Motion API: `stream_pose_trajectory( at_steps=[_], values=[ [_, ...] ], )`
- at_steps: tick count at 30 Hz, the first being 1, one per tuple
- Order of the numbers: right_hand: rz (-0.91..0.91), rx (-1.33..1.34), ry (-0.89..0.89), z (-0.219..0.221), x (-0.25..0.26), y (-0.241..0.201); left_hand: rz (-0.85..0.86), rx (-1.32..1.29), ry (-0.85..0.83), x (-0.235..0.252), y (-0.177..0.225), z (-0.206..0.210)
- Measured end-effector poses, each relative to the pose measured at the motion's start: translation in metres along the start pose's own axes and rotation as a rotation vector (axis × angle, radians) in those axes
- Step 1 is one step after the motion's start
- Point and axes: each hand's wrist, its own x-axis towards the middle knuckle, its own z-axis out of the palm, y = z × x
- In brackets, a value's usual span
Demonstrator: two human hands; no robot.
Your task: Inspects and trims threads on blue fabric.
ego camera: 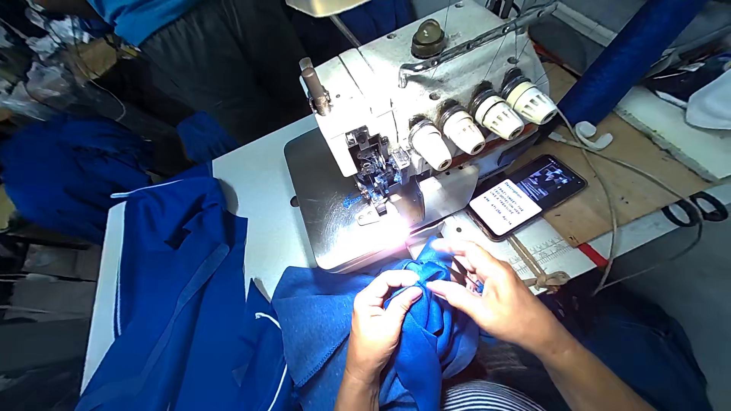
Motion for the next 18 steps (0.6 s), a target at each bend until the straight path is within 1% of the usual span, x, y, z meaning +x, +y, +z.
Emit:
stream_pose_trajectory(
  at_steps=[2, 3, 6, 7, 9, 11, 14, 16, 18],
  values=[
    [0.084, 0.183, -0.079, -0.005, 0.006, 0.001, -0.020, -0.045, -0.001, -0.001, 0.000, -0.002],
    [0.077, 0.189, -0.070, -0.005, 0.008, 0.003, -0.036, -0.071, 0.006, -0.001, 0.001, -0.002],
    [-0.135, -0.061, 0.100, 0.007, 0.010, 0.010, -0.083, -0.065, 0.042, 0.000, 0.001, -0.002],
    [-0.178, -0.139, 0.153, 0.012, 0.010, 0.012, -0.096, -0.053, 0.062, 0.001, 0.002, -0.001],
    [-0.190, -0.280, 0.209, 0.016, 0.007, 0.009, -0.108, -0.043, 0.117, 0.002, 0.002, 0.000],
    [-0.177, -0.347, 0.225, 0.016, -0.001, -0.001, -0.120, -0.043, 0.139, 0.003, 0.002, -0.001],
    [-0.298, -0.340, 0.181, 0.015, -0.014, -0.013, -0.124, -0.075, 0.133, 0.003, 0.002, -0.001],
    [-0.358, -0.376, 0.164, 0.021, -0.021, -0.010, -0.122, -0.084, 0.126, 0.003, 0.003, 0.000],
    [-0.365, -0.418, 0.158, 0.026, -0.023, -0.004, -0.120, -0.093, 0.119, 0.003, 0.002, -0.001]
  ],
)
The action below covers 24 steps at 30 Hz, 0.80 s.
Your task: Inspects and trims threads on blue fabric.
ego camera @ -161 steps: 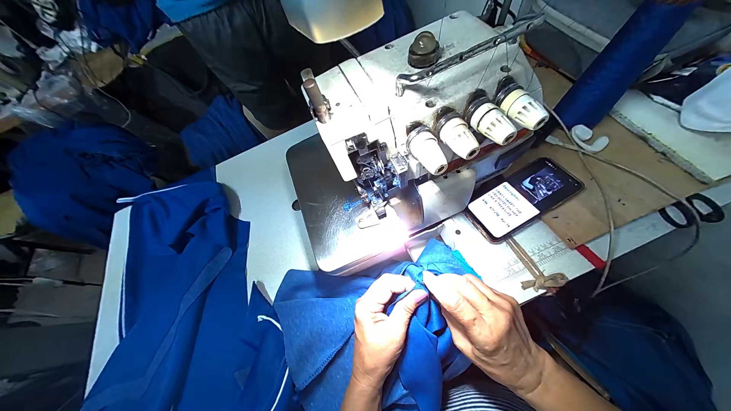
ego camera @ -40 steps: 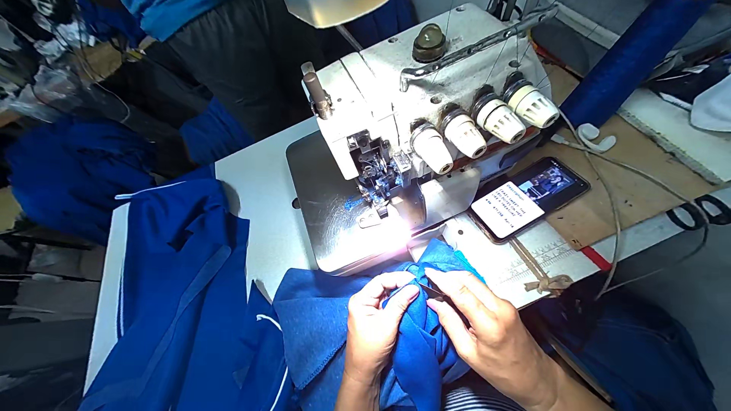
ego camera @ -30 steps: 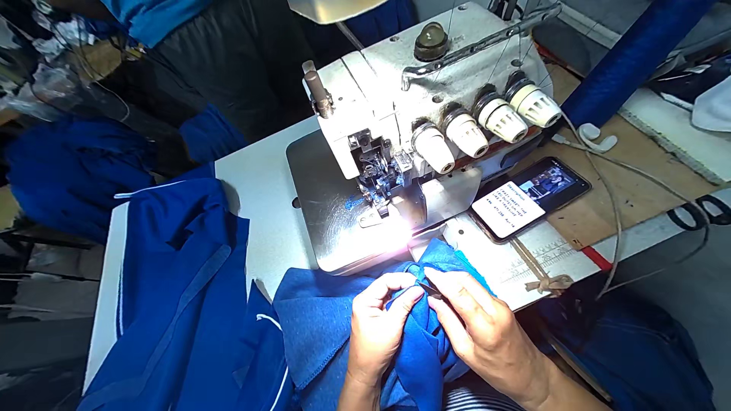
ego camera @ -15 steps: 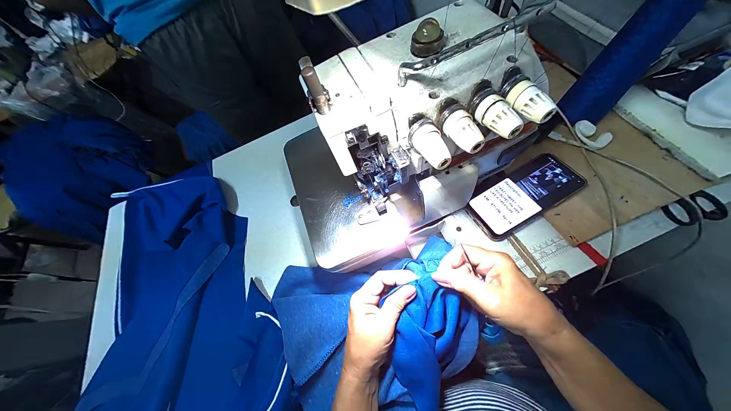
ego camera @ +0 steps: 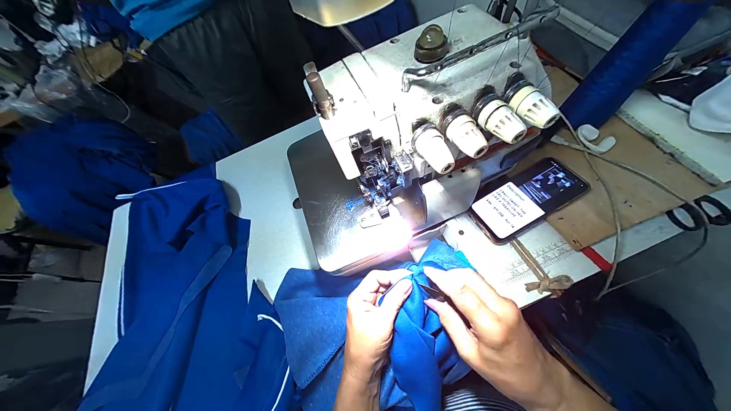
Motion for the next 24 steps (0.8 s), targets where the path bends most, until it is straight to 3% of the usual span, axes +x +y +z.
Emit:
stream_pose_trajectory(
  at_steps=[24],
  values=[
    [0.008, -0.048, 0.023, 0.0078, -0.0029, 0.0018, 0.033, -0.005, -0.024, -0.0014, 0.0004, 0.0010]
  ],
)
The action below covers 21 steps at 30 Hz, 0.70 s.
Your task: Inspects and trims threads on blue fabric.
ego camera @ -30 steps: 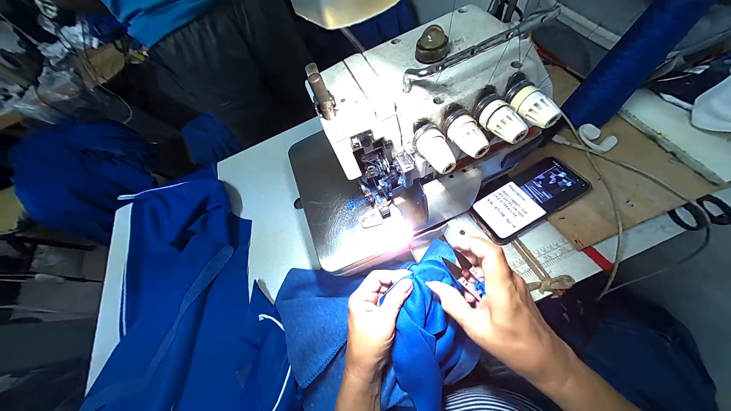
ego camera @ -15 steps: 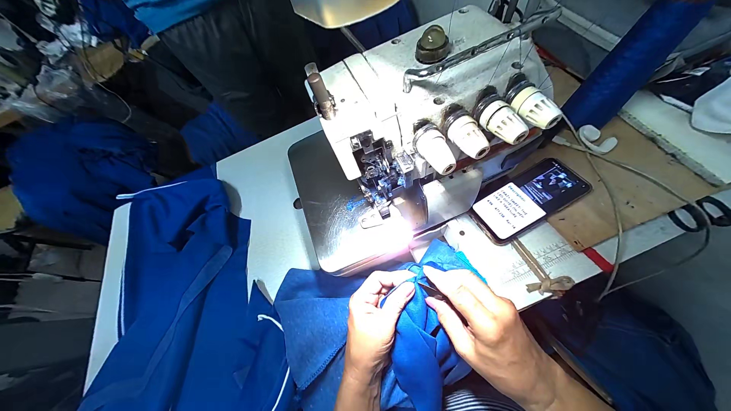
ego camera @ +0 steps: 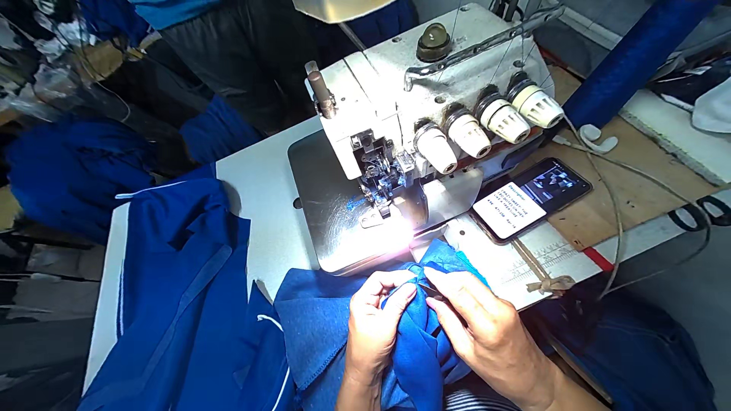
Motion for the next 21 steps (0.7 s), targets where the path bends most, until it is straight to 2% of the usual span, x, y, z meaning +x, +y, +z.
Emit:
stream_pose_trajectory(
  at_steps=[21],
  values=[
    [-0.063, 0.039, 0.094, 0.010, -0.004, 0.006, 0.068, 0.111, -0.024, 0.000, -0.003, 0.000]
  ],
)
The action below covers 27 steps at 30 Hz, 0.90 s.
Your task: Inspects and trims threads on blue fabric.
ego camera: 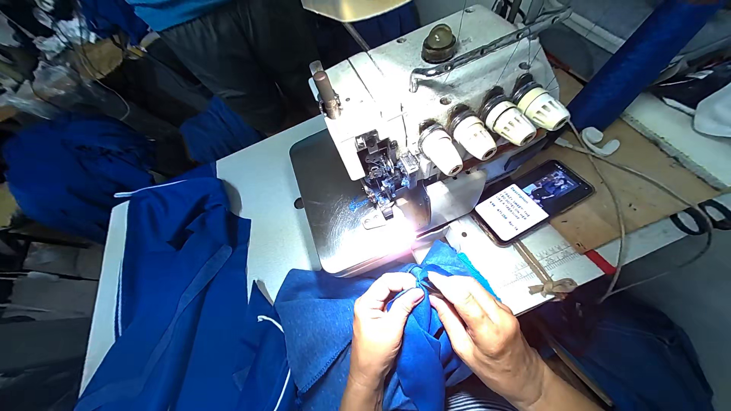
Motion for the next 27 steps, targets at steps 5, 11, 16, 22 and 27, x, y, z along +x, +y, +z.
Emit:
stream_pose_trajectory(
  at_steps=[5, 11, 16, 22, 27],
  values=[
    [-0.055, -0.027, -0.041, 0.000, 0.000, 0.003, 0.028, 0.048, -0.021, -0.001, -0.002, 0.000],
    [-0.101, -0.076, -0.060, -0.001, 0.004, 0.005, 0.051, 0.084, 0.000, -0.001, -0.003, 0.001],
    [-0.126, -0.071, -0.080, -0.001, 0.007, 0.009, 0.055, 0.104, 0.006, 0.000, -0.003, 0.000],
    [-0.173, -0.114, -0.122, -0.005, 0.010, 0.013, 0.058, 0.120, -0.040, 0.000, -0.003, 0.000],
    [-0.204, -0.127, -0.133, -0.005, 0.012, 0.014, 0.039, 0.101, -0.061, 0.000, -0.002, -0.001]
  ],
)
